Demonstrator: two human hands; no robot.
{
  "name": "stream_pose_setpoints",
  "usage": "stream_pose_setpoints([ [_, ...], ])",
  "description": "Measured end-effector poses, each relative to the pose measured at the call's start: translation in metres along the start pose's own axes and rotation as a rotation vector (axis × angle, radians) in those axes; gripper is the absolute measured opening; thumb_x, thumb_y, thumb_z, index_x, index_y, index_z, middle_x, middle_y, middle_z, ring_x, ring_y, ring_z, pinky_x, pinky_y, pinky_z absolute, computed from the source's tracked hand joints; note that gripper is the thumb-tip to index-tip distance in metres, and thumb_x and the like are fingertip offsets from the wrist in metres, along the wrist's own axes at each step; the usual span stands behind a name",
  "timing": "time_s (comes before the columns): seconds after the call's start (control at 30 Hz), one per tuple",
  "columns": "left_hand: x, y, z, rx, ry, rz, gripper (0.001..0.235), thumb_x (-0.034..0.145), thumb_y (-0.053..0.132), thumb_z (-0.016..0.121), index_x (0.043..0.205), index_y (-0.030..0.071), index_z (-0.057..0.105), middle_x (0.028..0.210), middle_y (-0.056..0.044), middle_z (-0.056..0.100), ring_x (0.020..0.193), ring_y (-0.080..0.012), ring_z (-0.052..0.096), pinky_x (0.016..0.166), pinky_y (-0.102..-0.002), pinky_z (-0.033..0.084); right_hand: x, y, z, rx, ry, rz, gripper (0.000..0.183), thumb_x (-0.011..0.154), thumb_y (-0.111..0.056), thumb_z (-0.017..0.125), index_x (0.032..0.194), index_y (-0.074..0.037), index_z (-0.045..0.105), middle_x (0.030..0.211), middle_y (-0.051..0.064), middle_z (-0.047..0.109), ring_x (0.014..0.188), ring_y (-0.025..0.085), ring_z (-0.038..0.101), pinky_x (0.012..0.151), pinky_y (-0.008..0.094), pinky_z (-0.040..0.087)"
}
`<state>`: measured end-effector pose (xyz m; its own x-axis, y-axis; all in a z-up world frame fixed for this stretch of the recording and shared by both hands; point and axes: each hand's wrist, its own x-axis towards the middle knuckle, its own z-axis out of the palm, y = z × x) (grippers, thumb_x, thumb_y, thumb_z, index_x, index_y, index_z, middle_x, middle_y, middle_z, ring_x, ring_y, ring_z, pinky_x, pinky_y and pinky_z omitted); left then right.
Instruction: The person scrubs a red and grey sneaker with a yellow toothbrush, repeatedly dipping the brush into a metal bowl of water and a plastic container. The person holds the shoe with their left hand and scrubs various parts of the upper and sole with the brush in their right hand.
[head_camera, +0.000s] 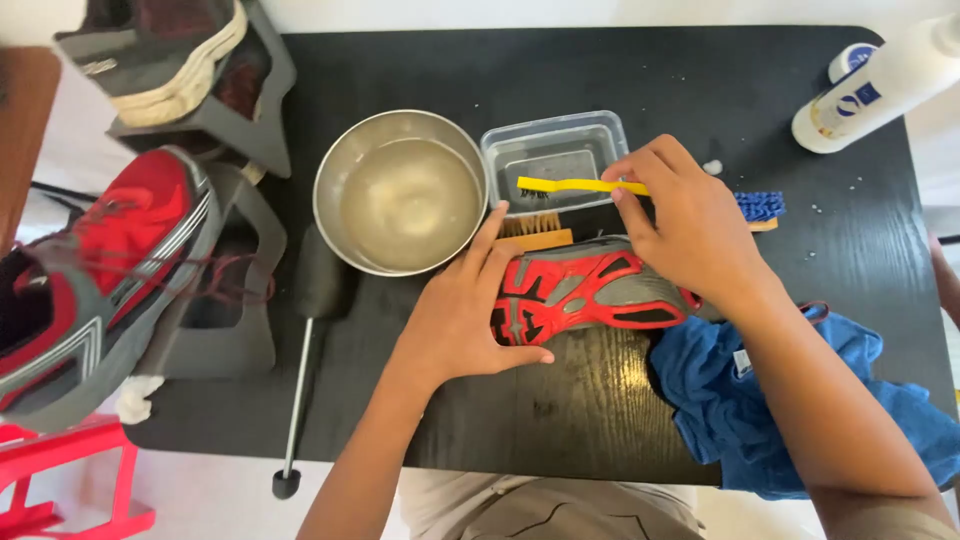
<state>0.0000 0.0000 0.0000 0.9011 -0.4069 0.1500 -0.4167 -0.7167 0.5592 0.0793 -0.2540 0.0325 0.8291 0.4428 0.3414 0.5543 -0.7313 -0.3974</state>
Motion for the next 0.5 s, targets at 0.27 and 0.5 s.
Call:
stream_pose_setpoints([
  [0.27,0.016,0.002,-0.002,-0.007,-0.088,-0.088,0.111,0.052,0.066,0.089,0.137,0.008,0.047,0.160,-0.028,0.033,0.103,-0.0530,0.068,0.082,-0.057,0.059,0.008,0.010,0.003,0.031,-0.039,0.096,0.014,0.096,-0.003,0.068,0.109,-0.006,0.072,0.097,0.013,0.059,0.087,0.039,0.072,0.072,0.044,0.059],
  [0.5,0.019,0.005,0.003,0.024,-0.057,-0.139,0.108,0.054,0.065,0.087,0.139,0.009,0.051,0.157,-0.031,0.037,0.096,-0.0511,0.070,0.078,-0.054,0.059,0.009,0.014,0.009,0.088,-0.047,0.191,0.012,0.096,-0.003,0.069,0.106,-0.008,0.072,0.096,0.014,0.059,0.090,0.038,0.073,0.074,0.042,0.059],
])
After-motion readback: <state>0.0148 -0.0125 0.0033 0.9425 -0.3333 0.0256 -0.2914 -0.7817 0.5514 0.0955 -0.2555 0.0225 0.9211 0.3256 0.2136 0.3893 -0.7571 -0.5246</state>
